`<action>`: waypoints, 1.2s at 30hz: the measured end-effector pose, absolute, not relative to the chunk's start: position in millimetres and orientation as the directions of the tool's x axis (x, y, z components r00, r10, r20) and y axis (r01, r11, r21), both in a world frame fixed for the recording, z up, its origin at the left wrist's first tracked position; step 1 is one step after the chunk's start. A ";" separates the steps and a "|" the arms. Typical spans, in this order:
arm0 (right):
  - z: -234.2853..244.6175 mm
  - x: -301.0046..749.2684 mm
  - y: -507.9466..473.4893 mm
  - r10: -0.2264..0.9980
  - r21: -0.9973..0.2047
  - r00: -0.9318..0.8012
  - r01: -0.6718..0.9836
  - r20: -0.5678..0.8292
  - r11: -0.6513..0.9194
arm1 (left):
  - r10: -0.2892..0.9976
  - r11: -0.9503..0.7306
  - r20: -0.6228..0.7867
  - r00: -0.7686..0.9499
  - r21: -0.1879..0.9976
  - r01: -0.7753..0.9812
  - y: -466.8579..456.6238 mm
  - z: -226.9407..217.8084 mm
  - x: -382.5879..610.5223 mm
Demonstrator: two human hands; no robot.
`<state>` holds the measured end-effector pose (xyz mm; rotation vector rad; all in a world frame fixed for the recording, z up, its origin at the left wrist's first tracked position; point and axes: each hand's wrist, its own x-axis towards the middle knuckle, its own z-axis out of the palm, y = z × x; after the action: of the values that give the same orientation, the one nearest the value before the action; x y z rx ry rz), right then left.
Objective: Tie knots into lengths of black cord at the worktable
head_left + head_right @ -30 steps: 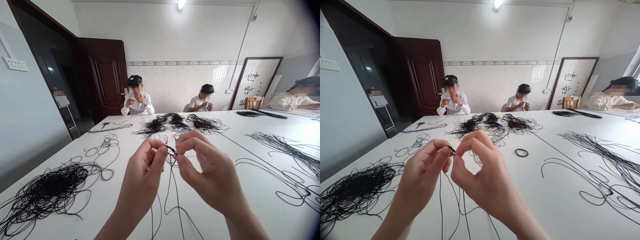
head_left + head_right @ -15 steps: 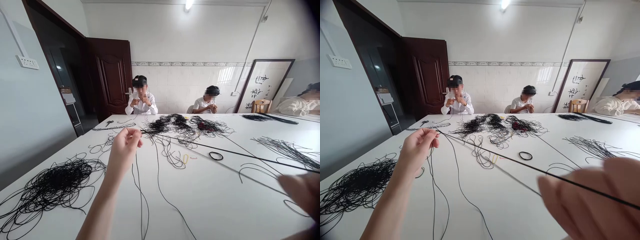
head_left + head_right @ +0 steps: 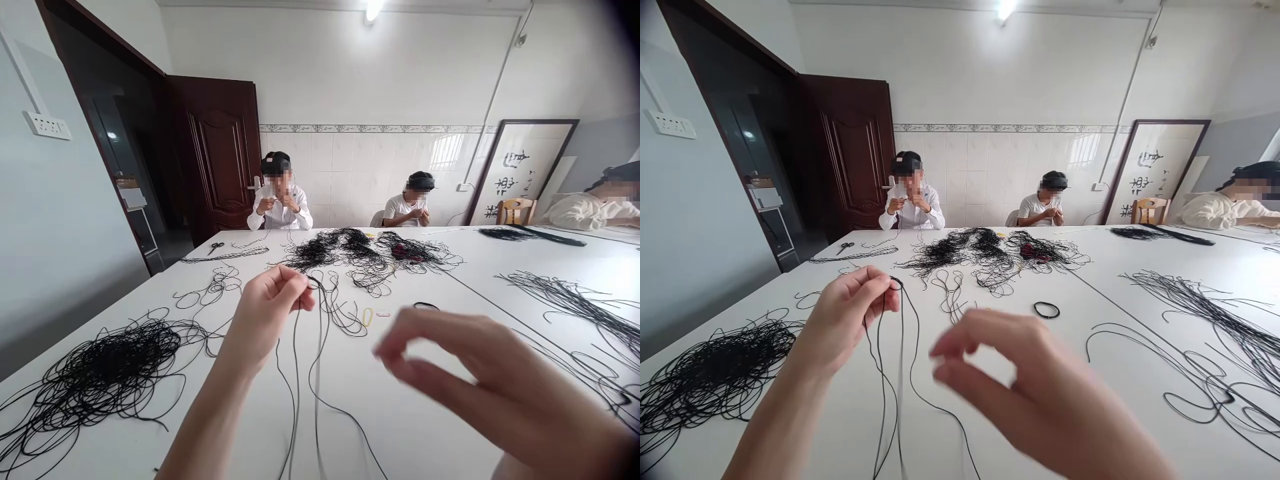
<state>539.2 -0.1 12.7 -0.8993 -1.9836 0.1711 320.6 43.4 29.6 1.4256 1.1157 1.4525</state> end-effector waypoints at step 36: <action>21.8 517.6 14.3 0.725 -0.534 -0.098 0.611 0.682 0.585 | 0.947 -0.138 0.198 0.254 0.962 -0.237 21.6 29.4 332.9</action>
<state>517.6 14.3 21.8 -1.0948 -1.7887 0.1395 332.9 21.6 29.4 1.2864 0.7589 1.2146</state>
